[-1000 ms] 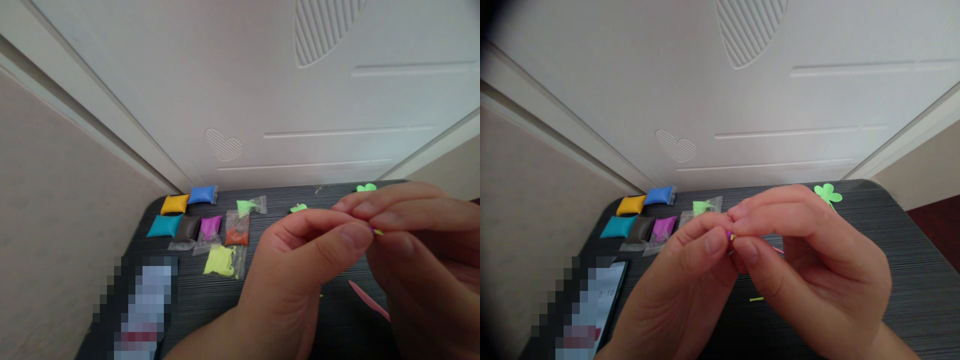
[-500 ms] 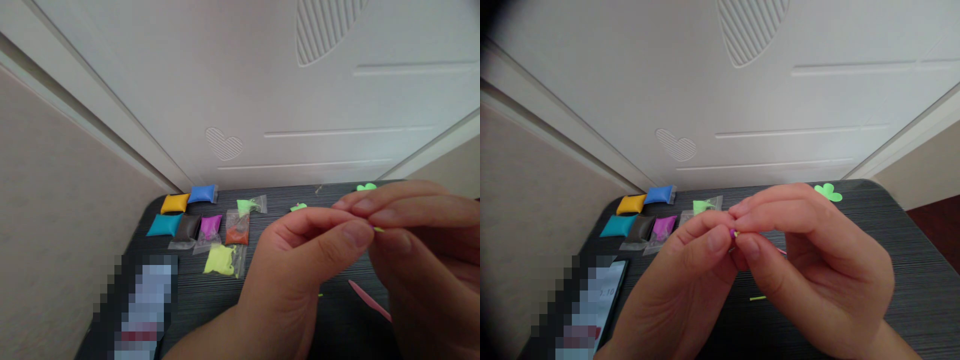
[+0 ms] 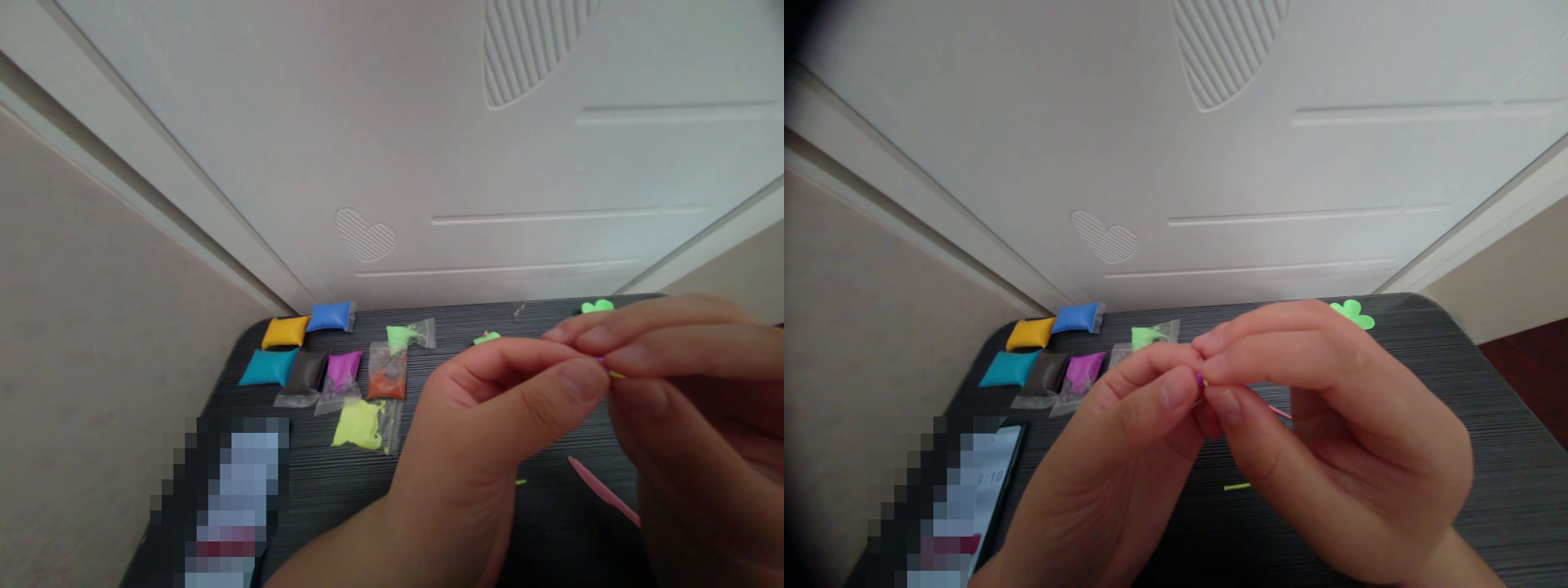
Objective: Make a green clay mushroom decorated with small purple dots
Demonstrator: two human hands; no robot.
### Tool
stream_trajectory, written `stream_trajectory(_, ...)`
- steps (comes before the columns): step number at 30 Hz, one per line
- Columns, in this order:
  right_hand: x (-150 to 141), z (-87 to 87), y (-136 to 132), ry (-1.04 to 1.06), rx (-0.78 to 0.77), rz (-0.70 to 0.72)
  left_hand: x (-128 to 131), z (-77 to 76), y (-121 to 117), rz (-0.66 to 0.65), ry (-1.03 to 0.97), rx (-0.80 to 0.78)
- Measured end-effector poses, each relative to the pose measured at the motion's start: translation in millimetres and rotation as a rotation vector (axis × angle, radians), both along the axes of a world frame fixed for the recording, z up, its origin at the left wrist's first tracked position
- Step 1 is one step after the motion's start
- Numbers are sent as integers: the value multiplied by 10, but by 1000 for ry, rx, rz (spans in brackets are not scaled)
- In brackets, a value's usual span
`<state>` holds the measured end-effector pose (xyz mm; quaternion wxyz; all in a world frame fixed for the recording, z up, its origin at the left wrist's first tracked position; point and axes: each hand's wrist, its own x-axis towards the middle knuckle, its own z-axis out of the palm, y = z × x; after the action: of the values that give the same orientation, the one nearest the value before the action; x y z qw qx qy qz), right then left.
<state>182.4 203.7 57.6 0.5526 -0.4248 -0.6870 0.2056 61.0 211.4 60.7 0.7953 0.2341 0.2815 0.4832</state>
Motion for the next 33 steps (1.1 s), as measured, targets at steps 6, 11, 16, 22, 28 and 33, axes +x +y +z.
stream_trajectory(6, 11, -10, -4, -15, -8, 4, -2, 4, -1, 11, 50, 10)
stream_trajectory(11, 35, -12, -11, -56, 18, 10, 5, 11, -3, 27, 30, 10)
stream_trajectory(16, 22, -12, 3, -115, 65, -8, 0, -13, 7, 20, -15, -33)
stream_trajectory(22, 8, -32, 51, -68, 51, 23, -33, -112, 62, -131, -255, -92)
stream_trajectory(28, 26, -21, 53, -50, -78, 29, -15, -148, 57, -139, -383, -133)
stream_trajectory(33, 51, -10, 66, -112, -80, 9, 11, -162, 51, -131, -381, -106)
